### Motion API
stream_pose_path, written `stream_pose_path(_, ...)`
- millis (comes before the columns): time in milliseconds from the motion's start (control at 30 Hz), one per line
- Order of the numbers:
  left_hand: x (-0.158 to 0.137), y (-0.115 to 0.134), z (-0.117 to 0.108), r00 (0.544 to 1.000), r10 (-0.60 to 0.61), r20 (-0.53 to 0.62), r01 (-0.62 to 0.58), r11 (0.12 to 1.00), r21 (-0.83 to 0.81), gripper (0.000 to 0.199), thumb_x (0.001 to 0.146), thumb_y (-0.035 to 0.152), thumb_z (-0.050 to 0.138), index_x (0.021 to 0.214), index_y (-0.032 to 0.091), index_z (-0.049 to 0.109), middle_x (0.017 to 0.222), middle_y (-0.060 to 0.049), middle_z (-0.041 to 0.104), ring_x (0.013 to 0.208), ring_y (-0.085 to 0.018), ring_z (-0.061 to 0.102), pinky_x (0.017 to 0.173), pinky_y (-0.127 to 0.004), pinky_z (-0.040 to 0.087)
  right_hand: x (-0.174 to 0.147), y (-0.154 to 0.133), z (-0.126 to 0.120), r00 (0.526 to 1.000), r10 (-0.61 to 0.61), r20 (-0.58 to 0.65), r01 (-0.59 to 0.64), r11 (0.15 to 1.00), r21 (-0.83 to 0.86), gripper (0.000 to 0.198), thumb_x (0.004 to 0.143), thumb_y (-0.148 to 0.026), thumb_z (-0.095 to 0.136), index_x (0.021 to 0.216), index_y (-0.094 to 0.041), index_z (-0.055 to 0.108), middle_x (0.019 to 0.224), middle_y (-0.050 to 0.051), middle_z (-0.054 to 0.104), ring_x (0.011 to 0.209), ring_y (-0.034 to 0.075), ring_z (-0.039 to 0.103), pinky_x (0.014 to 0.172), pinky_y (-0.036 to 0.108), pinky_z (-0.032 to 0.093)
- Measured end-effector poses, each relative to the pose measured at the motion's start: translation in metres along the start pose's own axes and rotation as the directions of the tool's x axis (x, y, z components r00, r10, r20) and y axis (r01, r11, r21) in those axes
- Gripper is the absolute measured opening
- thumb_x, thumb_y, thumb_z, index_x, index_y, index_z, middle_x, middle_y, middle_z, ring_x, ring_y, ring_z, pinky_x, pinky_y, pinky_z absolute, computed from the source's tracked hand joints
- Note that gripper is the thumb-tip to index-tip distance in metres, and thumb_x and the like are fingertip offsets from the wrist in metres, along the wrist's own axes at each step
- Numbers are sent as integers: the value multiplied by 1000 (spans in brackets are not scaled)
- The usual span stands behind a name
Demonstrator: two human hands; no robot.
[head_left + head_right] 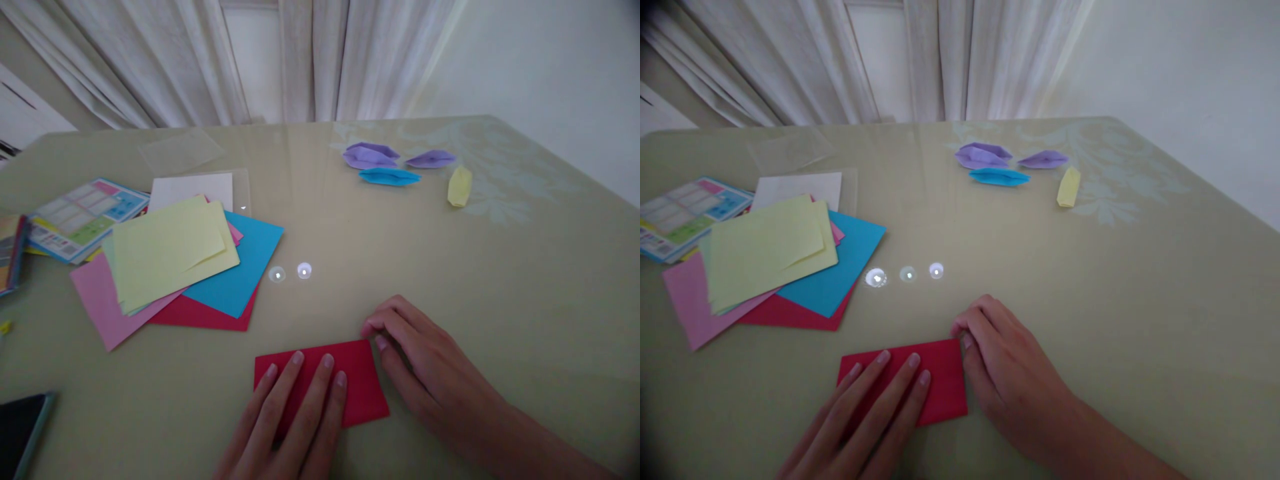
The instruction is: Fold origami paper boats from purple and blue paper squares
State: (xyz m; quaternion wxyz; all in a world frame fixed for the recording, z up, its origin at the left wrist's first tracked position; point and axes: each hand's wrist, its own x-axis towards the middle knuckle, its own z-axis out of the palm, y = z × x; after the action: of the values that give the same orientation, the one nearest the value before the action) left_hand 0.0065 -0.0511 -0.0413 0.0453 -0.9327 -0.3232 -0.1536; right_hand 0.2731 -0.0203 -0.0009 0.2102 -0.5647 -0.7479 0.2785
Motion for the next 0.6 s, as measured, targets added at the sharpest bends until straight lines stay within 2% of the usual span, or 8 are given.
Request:
stream_pose_path(67, 1, 0, 0, 1000, -14, -4, 15, 1000, 10, 47, 107, 42, 56, 151, 27, 63, 163, 1, 57, 165, -30, 29, 138, -42, 25, 1, 1, 0, 1000, -4, -13, 4, 1000, -5, 21, 107, -12, 44, 106, -20, 63, 100, 6, 63, 90, 22, 62, 82, 37, 52)
stream_pose_path(200, 2, 0, -1, 999, 37, 7, -37, 998, 50, 47, 109, 38, 50, 153, 25, 62, 162, 0, 58, 166, -31, 24, 140, -46, 8, 0, 3, 0, 1000, 2, -20, -2, 1000, -12, 14, 102, -11, 53, 104, -21, 63, 100, 5, 64, 89, 21, 63, 80, 35, 51)
stream_pose_path(433, 2, -1, 1, 998, 58, 25, -59, 996, 60, 58, 105, 54, 57, 154, 23, 60, 162, -2, 58, 165, -37, 22, 140, -49, 4, 2, 8, 0, 999, -23, -22, 22, 998, -56, 11, 99, -12, 60, 96, -22, 63, 95, 3, 64, 87, 20, 64, 77, 32, 49)
stream_pose_path(600, 4, -1, 2, 998, 65, 7, -65, 995, 70, 61, 102, 60, 60, 152, 24, 63, 160, -1, 60, 164, -36, 25, 139, -49, 6, 4, 9, 1, 999, -23, -30, 21, 997, -68, 11, 99, -12, 61, 95, -22, 64, 94, 3, 66, 84, 19, 65, 75, 30, 49)
